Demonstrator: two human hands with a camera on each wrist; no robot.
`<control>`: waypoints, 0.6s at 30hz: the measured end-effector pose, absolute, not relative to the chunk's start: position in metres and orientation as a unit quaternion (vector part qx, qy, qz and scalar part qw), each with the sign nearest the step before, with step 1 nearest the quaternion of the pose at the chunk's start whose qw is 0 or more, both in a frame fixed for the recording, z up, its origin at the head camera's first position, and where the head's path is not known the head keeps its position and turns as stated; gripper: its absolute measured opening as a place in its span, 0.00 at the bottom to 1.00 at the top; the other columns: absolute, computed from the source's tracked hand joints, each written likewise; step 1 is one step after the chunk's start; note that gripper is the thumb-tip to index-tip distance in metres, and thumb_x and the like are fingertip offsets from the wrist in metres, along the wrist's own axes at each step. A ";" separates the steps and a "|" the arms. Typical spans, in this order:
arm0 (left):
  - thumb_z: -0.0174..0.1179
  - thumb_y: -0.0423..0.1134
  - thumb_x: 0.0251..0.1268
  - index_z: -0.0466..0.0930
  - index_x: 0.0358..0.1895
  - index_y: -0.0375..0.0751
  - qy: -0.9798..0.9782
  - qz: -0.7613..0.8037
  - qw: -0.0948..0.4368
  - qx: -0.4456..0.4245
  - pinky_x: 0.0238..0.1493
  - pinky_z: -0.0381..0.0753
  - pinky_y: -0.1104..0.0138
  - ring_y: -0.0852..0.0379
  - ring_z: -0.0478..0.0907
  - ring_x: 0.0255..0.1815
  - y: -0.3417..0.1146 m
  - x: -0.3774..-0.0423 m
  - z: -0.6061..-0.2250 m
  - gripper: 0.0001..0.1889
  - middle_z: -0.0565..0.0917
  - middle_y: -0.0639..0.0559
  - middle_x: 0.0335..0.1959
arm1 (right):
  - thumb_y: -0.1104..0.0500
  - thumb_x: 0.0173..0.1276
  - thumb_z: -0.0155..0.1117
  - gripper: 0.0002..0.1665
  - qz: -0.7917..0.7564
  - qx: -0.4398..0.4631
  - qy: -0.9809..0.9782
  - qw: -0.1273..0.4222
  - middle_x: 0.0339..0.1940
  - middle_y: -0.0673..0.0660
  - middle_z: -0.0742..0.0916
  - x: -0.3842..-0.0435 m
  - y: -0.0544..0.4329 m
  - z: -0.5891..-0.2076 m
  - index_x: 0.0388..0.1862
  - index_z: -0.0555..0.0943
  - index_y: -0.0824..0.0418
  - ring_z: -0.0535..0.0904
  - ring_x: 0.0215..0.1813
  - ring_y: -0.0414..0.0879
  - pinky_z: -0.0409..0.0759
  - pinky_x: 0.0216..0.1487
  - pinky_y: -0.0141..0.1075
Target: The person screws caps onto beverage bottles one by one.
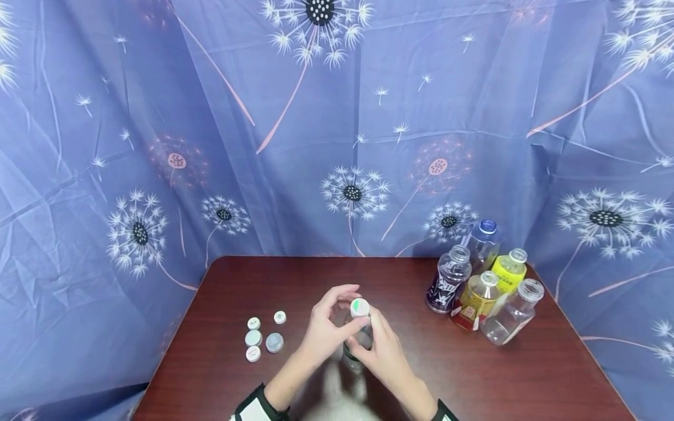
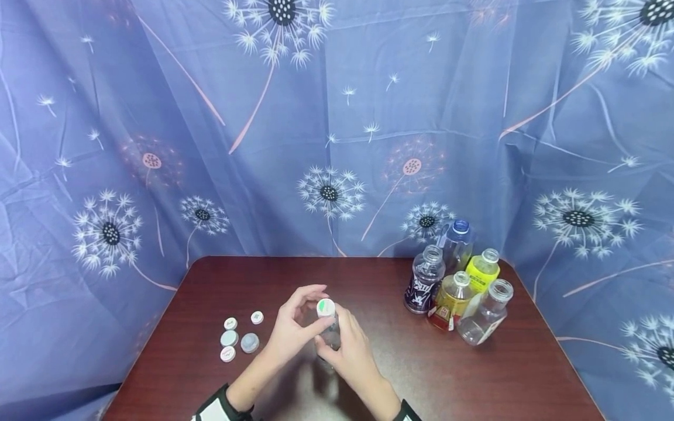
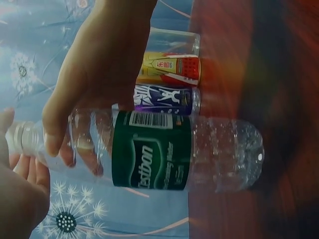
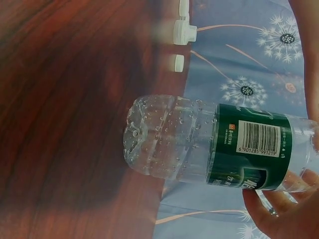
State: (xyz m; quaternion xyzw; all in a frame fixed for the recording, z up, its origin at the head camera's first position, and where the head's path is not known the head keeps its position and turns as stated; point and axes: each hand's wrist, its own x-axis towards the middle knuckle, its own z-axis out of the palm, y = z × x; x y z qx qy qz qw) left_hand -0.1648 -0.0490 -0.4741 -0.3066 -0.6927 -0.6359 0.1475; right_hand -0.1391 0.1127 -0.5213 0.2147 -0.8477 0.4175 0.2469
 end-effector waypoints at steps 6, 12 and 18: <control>0.71 0.26 0.64 0.81 0.60 0.39 -0.689 -0.644 0.149 -0.298 0.58 0.83 0.67 0.54 0.85 0.47 -0.047 -0.164 -0.477 0.21 0.87 0.42 0.54 | 0.58 0.56 0.78 0.43 0.418 0.207 -0.850 0.247 0.61 0.61 0.84 -0.139 0.112 -0.521 0.70 0.73 0.63 0.84 0.59 0.53 0.86 0.53 0.52; 0.70 0.25 0.64 0.78 0.64 0.37 -0.681 -0.652 0.134 -0.307 0.60 0.81 0.66 0.54 0.84 0.54 -0.048 -0.163 -0.478 0.25 0.85 0.42 0.57 | 0.59 0.53 0.78 0.43 0.419 0.206 -0.849 0.247 0.60 0.62 0.84 -0.140 0.112 -0.521 0.69 0.73 0.63 0.84 0.58 0.52 0.86 0.52 0.51; 0.71 0.25 0.63 0.76 0.60 0.36 -0.672 -0.671 0.115 -0.291 0.57 0.83 0.67 0.55 0.83 0.52 -0.046 -0.162 -0.479 0.23 0.85 0.39 0.53 | 0.60 0.53 0.79 0.40 0.418 0.209 -0.847 0.252 0.58 0.60 0.85 -0.141 0.112 -0.521 0.65 0.75 0.62 0.84 0.57 0.51 0.87 0.51 0.50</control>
